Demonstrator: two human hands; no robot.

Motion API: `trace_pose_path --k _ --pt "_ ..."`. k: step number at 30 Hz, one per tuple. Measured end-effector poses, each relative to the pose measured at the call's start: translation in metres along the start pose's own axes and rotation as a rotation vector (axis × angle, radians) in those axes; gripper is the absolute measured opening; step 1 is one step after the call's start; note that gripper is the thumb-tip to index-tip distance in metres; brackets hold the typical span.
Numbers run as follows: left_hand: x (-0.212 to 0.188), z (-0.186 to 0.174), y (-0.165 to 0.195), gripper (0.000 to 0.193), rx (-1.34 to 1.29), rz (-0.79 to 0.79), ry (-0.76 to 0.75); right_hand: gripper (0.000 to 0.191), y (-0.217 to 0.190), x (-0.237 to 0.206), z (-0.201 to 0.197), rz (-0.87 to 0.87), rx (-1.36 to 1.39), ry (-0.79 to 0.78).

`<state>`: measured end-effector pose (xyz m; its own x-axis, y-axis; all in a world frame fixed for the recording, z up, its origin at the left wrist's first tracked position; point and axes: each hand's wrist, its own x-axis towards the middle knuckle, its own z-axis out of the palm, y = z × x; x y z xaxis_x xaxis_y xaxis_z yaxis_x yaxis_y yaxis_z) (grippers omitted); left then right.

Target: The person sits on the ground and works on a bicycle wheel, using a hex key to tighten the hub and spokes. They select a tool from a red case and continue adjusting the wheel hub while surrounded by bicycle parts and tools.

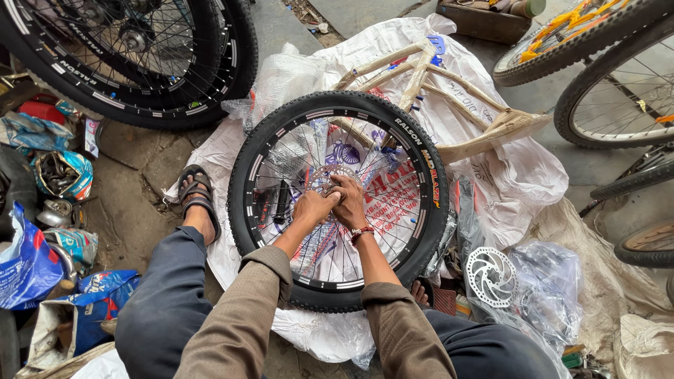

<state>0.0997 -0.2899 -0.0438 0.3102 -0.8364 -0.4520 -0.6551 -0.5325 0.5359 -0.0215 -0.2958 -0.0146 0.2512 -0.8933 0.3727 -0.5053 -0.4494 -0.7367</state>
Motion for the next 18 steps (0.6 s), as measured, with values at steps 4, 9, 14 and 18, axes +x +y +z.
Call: trace_pose_path --k 4,9,14,18 --pt "0.004 0.011 -0.002 0.047 -0.054 -0.086 -0.064 0.005 0.0 0.0 0.001 0.017 0.007 -0.019" --pt "0.023 0.02 0.001 0.04 0.152 -0.036 0.024 0.01 -0.001 0.0 0.001 0.023 0.023 -0.022" --pt "0.031 0.021 -0.001 0.042 0.54 0.251 -0.068 0.028 -0.001 0.001 -0.002 -0.023 0.04 -0.04" --pt "0.037 0.022 -0.006 0.016 0.979 0.708 -0.016 0.028 0.0 0.001 -0.003 -0.013 0.038 -0.029"
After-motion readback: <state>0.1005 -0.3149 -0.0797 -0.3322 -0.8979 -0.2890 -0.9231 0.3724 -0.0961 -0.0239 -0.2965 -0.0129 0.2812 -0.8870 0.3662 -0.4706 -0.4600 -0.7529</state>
